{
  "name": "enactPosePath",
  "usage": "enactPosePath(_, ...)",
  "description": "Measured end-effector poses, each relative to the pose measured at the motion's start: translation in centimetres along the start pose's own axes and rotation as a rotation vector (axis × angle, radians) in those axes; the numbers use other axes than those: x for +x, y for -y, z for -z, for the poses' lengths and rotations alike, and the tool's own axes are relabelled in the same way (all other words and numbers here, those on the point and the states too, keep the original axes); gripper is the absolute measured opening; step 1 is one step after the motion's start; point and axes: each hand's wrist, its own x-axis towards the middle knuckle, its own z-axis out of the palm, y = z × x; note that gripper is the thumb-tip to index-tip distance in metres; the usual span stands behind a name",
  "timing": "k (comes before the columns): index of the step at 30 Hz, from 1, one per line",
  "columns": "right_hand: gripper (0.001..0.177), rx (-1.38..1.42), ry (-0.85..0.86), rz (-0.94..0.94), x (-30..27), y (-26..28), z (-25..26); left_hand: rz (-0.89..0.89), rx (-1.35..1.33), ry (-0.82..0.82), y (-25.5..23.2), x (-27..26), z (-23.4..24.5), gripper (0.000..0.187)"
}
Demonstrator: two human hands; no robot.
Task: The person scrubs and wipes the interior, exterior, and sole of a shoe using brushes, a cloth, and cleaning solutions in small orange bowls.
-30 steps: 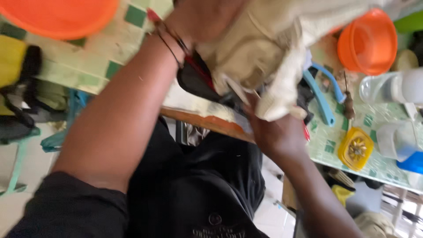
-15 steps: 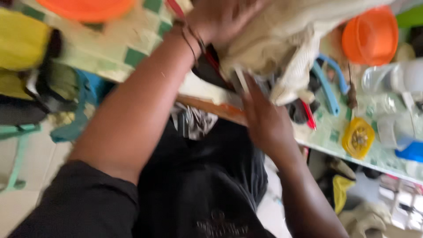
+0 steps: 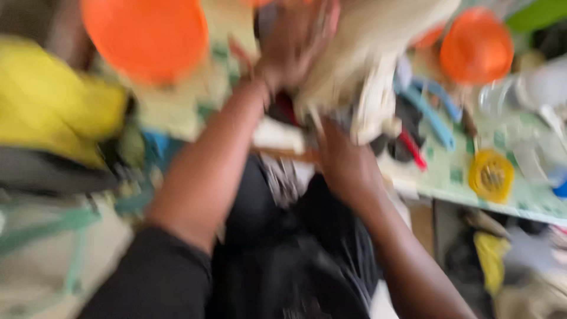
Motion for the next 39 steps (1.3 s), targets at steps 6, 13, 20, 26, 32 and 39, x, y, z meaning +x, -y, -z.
enactPosePath(6,0.018,0.249,0.326,-0.234,-2.1,-1.7,0.1,0.212,-0.533,0.056,-4.4,1.0,0.7,0.070)
enactPosePath(13,0.043,0.220,0.423,-0.212,-2.0,-3.2,-2.4,0.157,-0.635,0.014,-4.1,2.0,2.9,0.073)
enactPosePath(20,0.044,0.523,0.471,-0.434,-0.6,0.0,2.3,0.135,-0.653,-0.034,-5.0,1.1,3.1,0.077)
enactPosePath(26,0.060,-0.008,0.817,-0.556,-1.2,-0.1,3.4,0.202,-0.745,-0.069,-5.0,1.3,3.1,0.079)
enactPosePath(32,0.052,-0.191,0.430,-0.072,-0.9,-3.6,-0.1,0.168,-0.389,-0.030,-1.3,1.8,0.8,0.056)
enactPosePath(39,0.032,-0.431,0.201,0.100,-0.7,-6.9,-1.6,0.259,-0.472,0.145,-3.6,5.1,1.6,0.053)
